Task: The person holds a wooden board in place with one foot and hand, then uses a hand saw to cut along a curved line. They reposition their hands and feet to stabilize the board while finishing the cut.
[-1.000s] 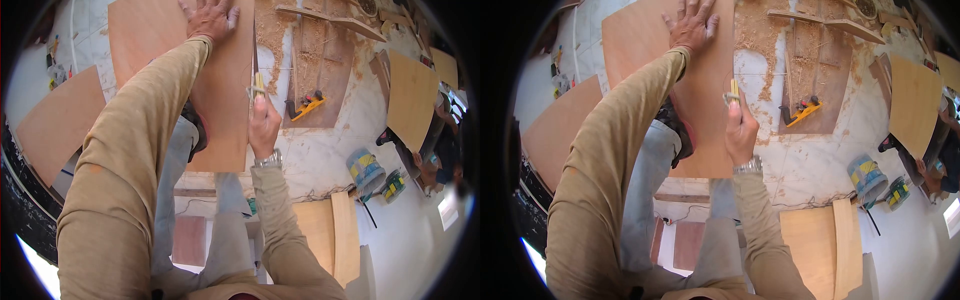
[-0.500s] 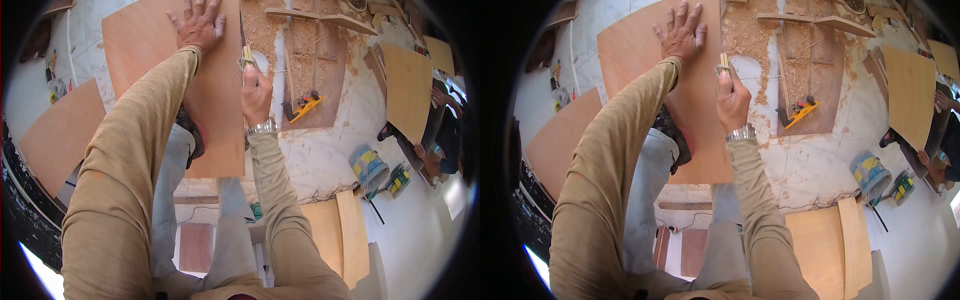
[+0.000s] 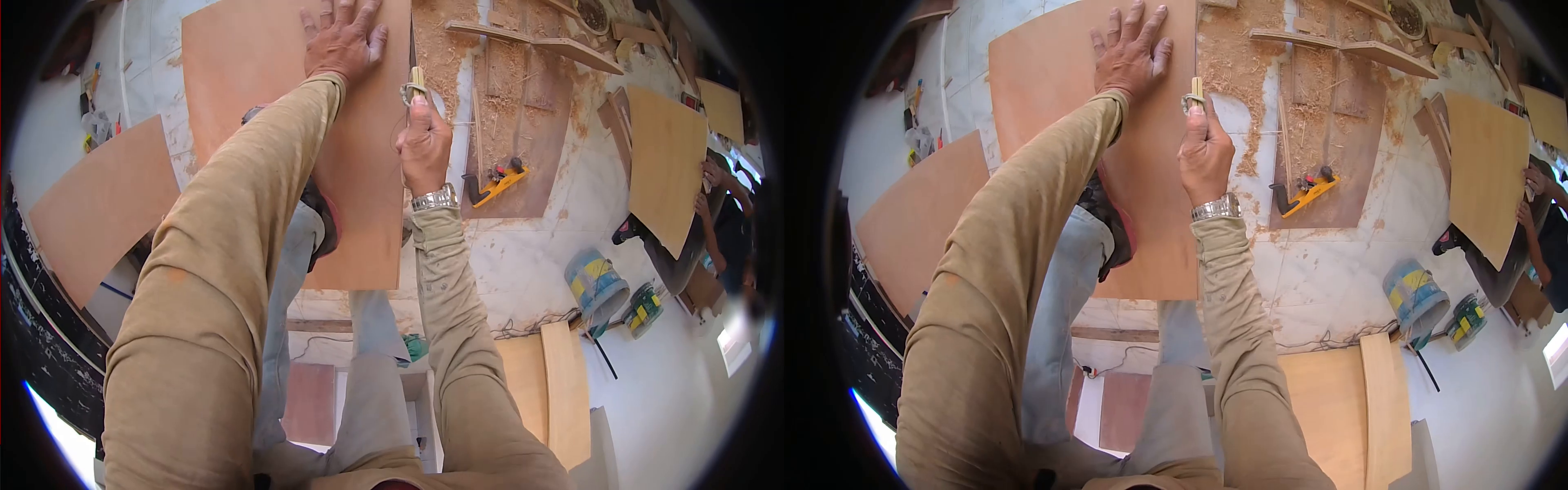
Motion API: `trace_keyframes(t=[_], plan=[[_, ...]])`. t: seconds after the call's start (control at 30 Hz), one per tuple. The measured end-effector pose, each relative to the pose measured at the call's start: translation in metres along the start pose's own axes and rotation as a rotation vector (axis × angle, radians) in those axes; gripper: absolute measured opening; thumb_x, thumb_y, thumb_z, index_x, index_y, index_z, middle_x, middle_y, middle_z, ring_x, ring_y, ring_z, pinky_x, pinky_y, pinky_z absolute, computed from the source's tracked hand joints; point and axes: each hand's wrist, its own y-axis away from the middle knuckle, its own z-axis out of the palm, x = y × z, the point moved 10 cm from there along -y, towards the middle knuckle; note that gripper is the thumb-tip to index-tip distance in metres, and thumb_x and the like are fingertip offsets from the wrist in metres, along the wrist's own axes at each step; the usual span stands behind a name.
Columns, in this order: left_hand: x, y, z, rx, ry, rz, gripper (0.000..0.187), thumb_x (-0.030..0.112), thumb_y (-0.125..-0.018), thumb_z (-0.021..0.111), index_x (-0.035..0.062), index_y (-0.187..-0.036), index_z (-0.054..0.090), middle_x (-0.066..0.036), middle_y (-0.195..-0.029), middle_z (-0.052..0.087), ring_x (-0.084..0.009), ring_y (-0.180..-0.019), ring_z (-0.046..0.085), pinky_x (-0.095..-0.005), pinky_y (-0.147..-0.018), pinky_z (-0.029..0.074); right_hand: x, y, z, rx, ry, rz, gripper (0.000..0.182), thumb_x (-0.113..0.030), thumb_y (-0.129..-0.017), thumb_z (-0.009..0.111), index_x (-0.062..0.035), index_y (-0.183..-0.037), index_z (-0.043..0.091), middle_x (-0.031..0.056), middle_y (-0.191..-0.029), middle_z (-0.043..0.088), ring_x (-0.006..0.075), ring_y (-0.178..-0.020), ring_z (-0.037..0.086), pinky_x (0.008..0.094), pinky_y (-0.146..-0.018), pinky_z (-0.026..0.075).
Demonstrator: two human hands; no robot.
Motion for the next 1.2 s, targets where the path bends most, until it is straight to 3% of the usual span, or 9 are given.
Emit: trace_keyframes(t=[0.1, 0.27, 0.47, 0.67, 0.87, 0.93, 1.0, 1.1, 1.2], plan=[[-0.001, 0.006, -0.001, -0.001, 0.008, -0.006, 0.064, 0.041, -0.097, 0.054, 0.022, -0.157, 0.042, -0.017, -0.165, 0.032, -0.0476, -0.151, 0.027, -0.0653, -0.122, 0.017, 0.011, 0.017, -0.003, -0.023, -0.001, 0.097, 0.055, -0.035, -0.109, 0.049, 0.0084, -0.142, 0.055, -0.0021, -0.072, 0.052, 0.008, -0.064, 0.05, 0.0287, -0.058, 0.044], [-0.001, 0.001, 0.004, 0.026, 0.022, 0.033, 0.065, 0.041, -0.097, 0.055, 0.0207, -0.157, 0.041, -0.019, -0.165, 0.032, -0.0495, -0.149, 0.029, -0.0642, -0.122, 0.017, 0.027, 0.116, -0.033, 0.056, 0.038, 0.048, 0.051, -0.035, -0.108, 0.047, 0.0053, -0.138, 0.059, 0.003, -0.08, 0.06, 0.0103, -0.073, 0.052, 0.032, -0.067, 0.047], [-0.001, 0.001, 0.004, 0.01, 0.057, 0.02, 0.064, 0.04, -0.097, 0.055, 0.0205, -0.157, 0.042, -0.019, -0.164, 0.032, -0.0495, -0.15, 0.028, -0.0644, -0.122, 0.017, -0.004, 0.023, -0.006, -0.052, 0.142, 0.112, 0.052, -0.034, -0.108, 0.047, 0.0011, -0.144, 0.056, 0.0044, -0.093, 0.064, 0.0095, -0.08, 0.052, 0.0289, -0.075, 0.049], [0.003, 0.0, -0.003, 0.037, 0.013, 0.042, 0.063, 0.038, -0.097, 0.056, 0.0195, -0.156, 0.043, -0.02, -0.162, 0.034, -0.0491, -0.148, 0.029, -0.0642, -0.121, 0.018, -0.001, 0.093, -0.022, 0.087, 0.086, -0.046, 0.05, -0.033, -0.109, 0.048, 0.0057, -0.14, 0.057, 0.0043, -0.071, 0.053, 0.0096, -0.065, 0.045, 0.0313, -0.059, 0.043], [0.002, 0.001, 0.0, 0.038, 0.024, 0.03, 0.063, 0.037, -0.096, 0.056, 0.0191, -0.155, 0.044, -0.019, -0.163, 0.034, -0.0491, -0.148, 0.029, -0.0645, -0.121, 0.018, -0.004, 0.032, -0.011, 0.02, 0.17, 0.003, 0.05, -0.031, -0.107, 0.049, 0.0019, -0.144, 0.056, 0.0149, -0.084, 0.067, 0.0138, -0.067, 0.058, 0.0319, -0.064, 0.051], [0.006, 0.0, -0.001, 0.018, 0.014, 0.032, 0.062, 0.036, -0.096, 0.056, 0.0187, -0.155, 0.044, -0.019, -0.163, 0.033, -0.0491, -0.149, 0.027, -0.0642, -0.121, 0.018, 0.003, 0.076, -0.023, 0.06, 0.145, -0.019, 0.049, -0.031, -0.107, 0.05, 0.0012, -0.143, 0.057, 0.0161, -0.085, 0.068, 0.0155, -0.067, 0.059, 0.0333, -0.064, 0.051], [0.002, 0.0, 0.002, 0.002, -0.026, 0.03, 0.063, 0.036, -0.096, 0.056, 0.0186, -0.155, 0.044, -0.019, -0.163, 0.033, -0.0489, -0.149, 0.027, -0.0637, -0.122, 0.019, -0.018, 0.086, -0.025, 0.14, 0.177, -0.274, 0.047, -0.03, -0.106, 0.05, -0.0014, -0.143, 0.058, 0.0185, -0.088, 0.071, 0.0203, -0.07, 0.065, 0.0364, -0.067, 0.053], [0.004, 0.003, 0.0, 0.012, 0.012, 0.019, 0.064, 0.038, -0.096, 0.057, 0.0192, -0.156, 0.043, -0.019, -0.163, 0.033, -0.0482, -0.15, 0.026, -0.0638, -0.122, 0.019, -0.007, 0.034, -0.016, 0.026, 0.164, -0.032, 0.046, -0.032, -0.106, 0.051, -0.003, -0.14, 0.061, 0.0194, -0.083, 0.069, 0.0228, -0.069, 0.067, 0.0389, -0.064, 0.05], [0.003, 0.0, 0.004, 0.032, -0.066, 0.06, 0.065, 0.039, -0.095, 0.057, 0.0204, -0.156, 0.043, -0.019, -0.163, 0.034, -0.0477, -0.15, 0.028, -0.0643, -0.121, 0.02, 0.015, 0.016, -0.019, 0.066, 0.254, -0.097, 0.044, -0.032, -0.106, 0.051, -0.0034, -0.138, 0.062, 0.0172, -0.075, 0.063, 0.0176, -0.064, 0.06, 0.0362, -0.06, 0.048]])
